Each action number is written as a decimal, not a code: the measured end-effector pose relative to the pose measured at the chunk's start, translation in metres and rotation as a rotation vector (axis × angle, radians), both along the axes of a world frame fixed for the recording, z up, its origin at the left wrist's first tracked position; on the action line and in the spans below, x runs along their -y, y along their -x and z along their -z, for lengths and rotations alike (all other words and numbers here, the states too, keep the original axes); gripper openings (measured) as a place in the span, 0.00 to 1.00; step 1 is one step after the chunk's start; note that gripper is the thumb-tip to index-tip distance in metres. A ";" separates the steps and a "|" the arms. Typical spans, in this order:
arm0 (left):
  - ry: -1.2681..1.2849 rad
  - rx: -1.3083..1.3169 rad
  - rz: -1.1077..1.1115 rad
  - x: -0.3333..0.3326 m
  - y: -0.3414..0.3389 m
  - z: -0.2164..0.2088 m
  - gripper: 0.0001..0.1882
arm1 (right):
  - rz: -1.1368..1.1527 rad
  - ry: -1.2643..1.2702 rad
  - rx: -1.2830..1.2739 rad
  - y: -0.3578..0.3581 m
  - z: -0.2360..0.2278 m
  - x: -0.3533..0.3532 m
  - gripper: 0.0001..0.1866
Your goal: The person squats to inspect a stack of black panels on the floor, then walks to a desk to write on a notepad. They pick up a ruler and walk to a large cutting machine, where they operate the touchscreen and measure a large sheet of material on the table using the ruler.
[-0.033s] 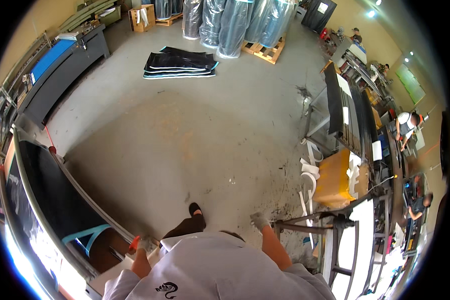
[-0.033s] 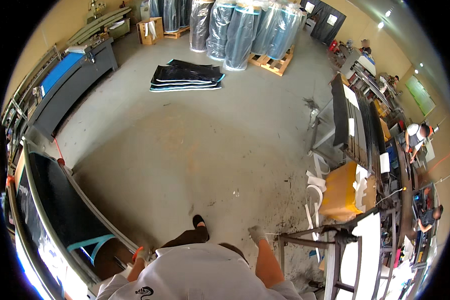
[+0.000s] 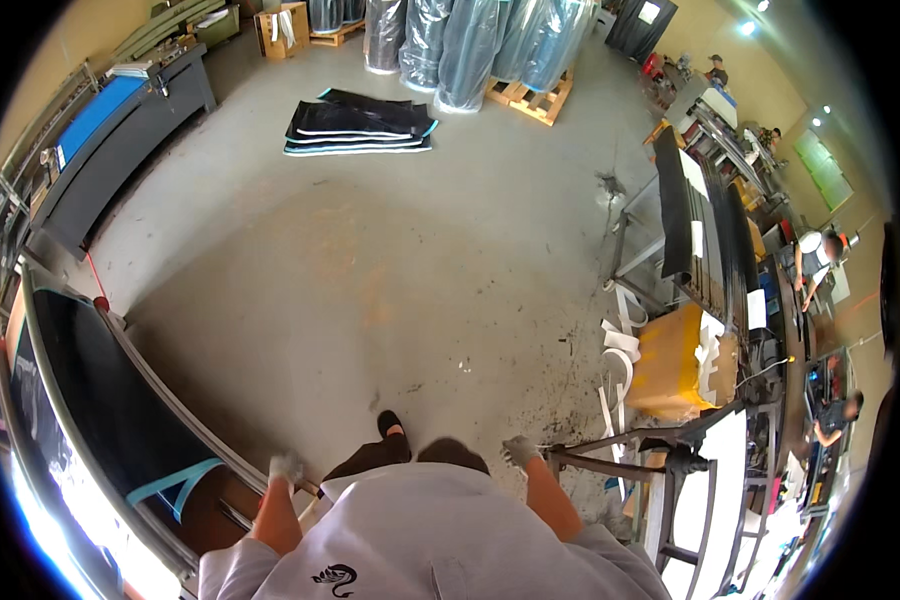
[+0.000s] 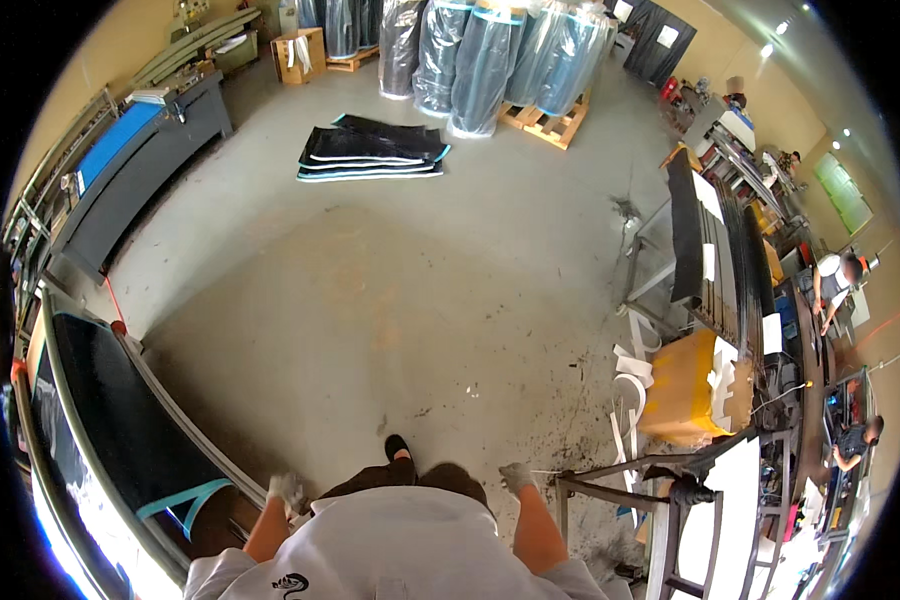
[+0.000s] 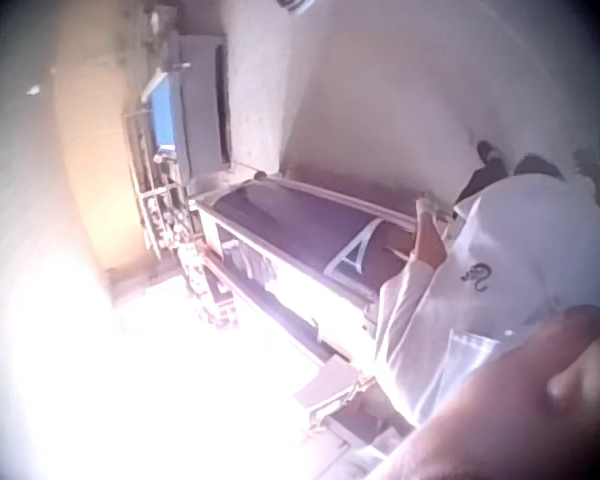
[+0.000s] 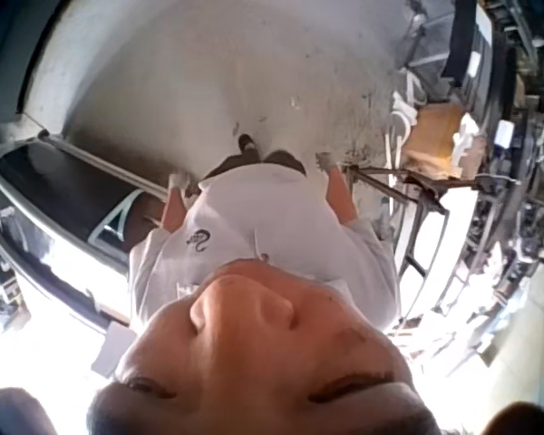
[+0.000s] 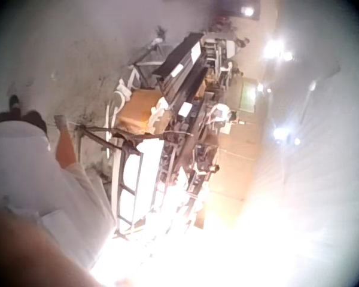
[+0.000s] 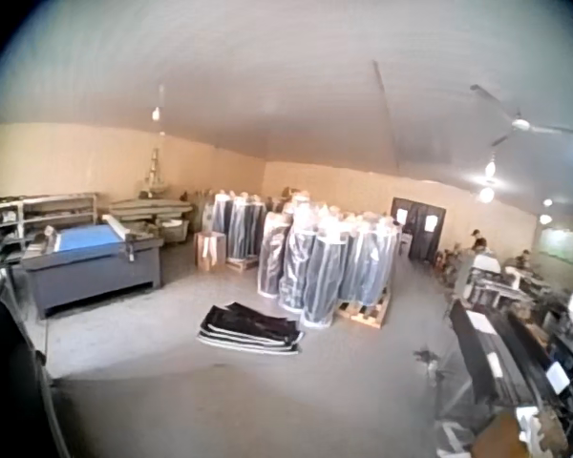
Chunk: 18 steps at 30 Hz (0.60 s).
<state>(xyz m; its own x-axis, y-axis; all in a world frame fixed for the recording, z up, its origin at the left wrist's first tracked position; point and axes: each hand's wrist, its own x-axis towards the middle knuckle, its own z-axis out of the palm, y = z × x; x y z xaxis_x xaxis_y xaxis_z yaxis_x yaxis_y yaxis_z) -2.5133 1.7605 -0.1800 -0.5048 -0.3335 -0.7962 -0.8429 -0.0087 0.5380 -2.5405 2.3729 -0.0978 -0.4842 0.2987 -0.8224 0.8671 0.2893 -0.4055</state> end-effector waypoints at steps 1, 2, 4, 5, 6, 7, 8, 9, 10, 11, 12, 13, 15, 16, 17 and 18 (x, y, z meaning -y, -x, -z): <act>0.026 -0.095 0.010 -0.006 0.064 -0.011 0.12 | 0.107 0.008 0.074 0.019 0.000 -0.004 0.13; 0.054 -0.165 0.032 -0.015 0.120 -0.033 0.11 | 0.218 0.025 0.154 0.027 0.000 -0.011 0.13; 0.146 -0.253 0.124 -0.033 0.216 -0.074 0.13 | 0.391 0.079 0.246 0.052 0.000 -0.025 0.13; 0.213 -0.265 0.188 -0.039 0.261 -0.086 0.15 | 0.455 0.115 0.254 0.066 0.010 -0.038 0.13; 0.180 -0.311 0.181 -0.051 0.304 -0.098 0.15 | 0.525 0.147 0.261 0.076 0.025 -0.054 0.13; 0.146 -0.353 0.169 -0.063 0.340 -0.110 0.15 | 0.591 0.175 0.272 0.086 0.040 -0.069 0.13; 0.118 -0.393 0.147 -0.067 0.365 -0.113 0.15 | 0.646 0.206 0.284 0.102 0.053 -0.080 0.13; 0.144 -0.396 0.172 -0.065 0.386 -0.106 0.16 | 0.704 0.238 0.297 0.122 0.060 -0.085 0.13; 0.182 -0.397 0.197 -0.061 0.405 -0.098 0.18 | 0.659 0.162 0.262 0.154 0.059 -0.076 0.13; 0.226 -0.401 0.231 -0.056 0.426 -0.090 0.20 | 0.618 0.097 0.224 0.193 0.049 -0.057 0.13; 0.250 -0.354 0.207 -0.049 0.437 -0.079 0.20 | 0.574 0.030 0.186 0.232 0.037 -0.043 0.12; 0.260 -0.307 0.175 -0.041 0.436 -0.063 0.20 | 0.553 0.060 0.182 0.265 0.044 -0.048 0.12; 0.128 -0.182 -0.010 -0.016 0.418 -0.027 0.17 | 0.510 0.122 0.172 0.347 0.077 -0.058 0.12; 0.030 -0.064 -0.076 -0.024 0.415 -0.029 0.16 | 0.067 0.066 0.013 0.370 0.119 -0.091 0.12; -0.061 0.054 -0.152 -0.030 0.409 -0.031 0.14 | -0.339 -0.072 -0.191 0.398 0.157 -0.124 0.12; -0.023 0.117 -0.233 -0.018 0.409 -0.044 0.14 | 0.138 0.154 0.032 0.472 0.149 -0.085 0.11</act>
<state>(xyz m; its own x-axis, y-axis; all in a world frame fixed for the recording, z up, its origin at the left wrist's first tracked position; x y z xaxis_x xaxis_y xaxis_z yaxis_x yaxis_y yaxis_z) -2.9226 1.7782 -0.1361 -0.3207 -0.4113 -0.8532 -0.8729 -0.2214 0.4348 -3.0123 2.4578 -0.2469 -0.4204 0.2294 -0.8778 0.9073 0.1038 -0.4074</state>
